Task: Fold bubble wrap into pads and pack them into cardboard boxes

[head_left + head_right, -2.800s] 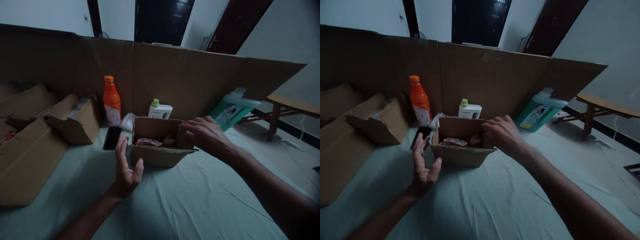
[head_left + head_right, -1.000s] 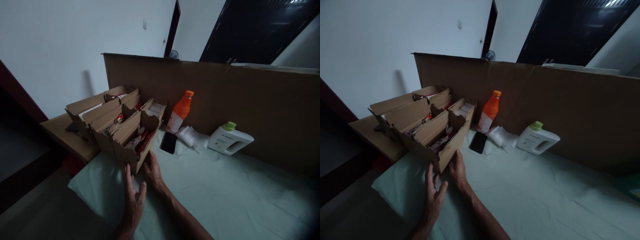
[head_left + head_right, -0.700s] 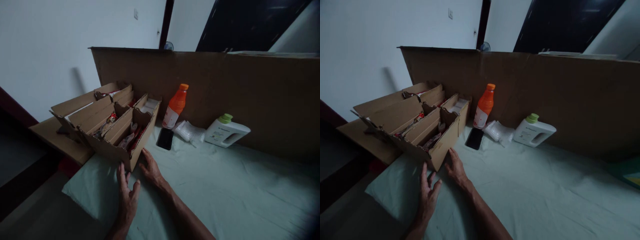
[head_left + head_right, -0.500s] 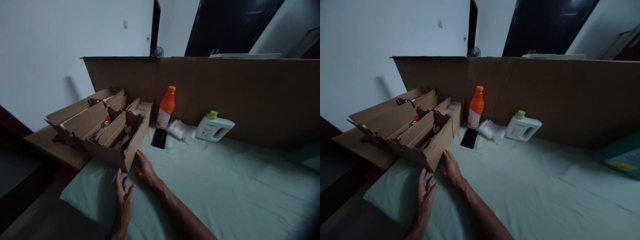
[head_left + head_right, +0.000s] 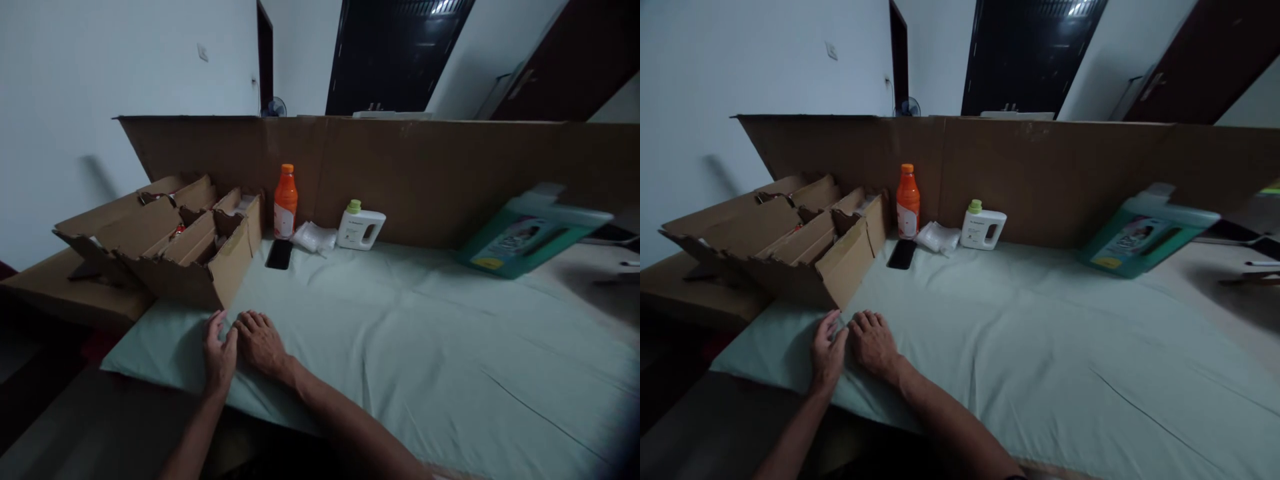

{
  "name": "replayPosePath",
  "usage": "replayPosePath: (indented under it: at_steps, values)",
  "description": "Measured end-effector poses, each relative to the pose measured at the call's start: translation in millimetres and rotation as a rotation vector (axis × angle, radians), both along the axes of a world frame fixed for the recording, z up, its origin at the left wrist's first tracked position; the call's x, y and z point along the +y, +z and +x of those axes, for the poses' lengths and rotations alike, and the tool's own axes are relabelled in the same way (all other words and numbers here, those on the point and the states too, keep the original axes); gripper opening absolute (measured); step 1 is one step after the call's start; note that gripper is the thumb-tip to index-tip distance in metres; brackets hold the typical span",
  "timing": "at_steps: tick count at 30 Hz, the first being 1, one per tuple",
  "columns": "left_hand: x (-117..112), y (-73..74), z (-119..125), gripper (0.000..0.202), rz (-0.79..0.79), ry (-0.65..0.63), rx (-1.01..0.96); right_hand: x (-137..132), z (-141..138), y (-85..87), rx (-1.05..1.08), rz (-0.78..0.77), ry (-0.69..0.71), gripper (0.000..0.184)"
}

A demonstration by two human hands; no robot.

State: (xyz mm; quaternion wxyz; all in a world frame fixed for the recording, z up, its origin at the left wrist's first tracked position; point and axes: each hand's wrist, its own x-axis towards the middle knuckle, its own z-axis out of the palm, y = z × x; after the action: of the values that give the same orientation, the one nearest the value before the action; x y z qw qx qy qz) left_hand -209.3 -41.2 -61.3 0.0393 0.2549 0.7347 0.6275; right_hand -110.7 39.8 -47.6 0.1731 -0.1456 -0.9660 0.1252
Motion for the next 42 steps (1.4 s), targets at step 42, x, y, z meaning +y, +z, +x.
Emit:
replayPosePath:
  at_steps: [42]
  values:
    - [-0.3, 23.6, -5.1, 0.026, -0.145, -0.097, 0.230, 27.5, 154.6, 60.0, -0.228, -0.322, -0.090, 0.025]
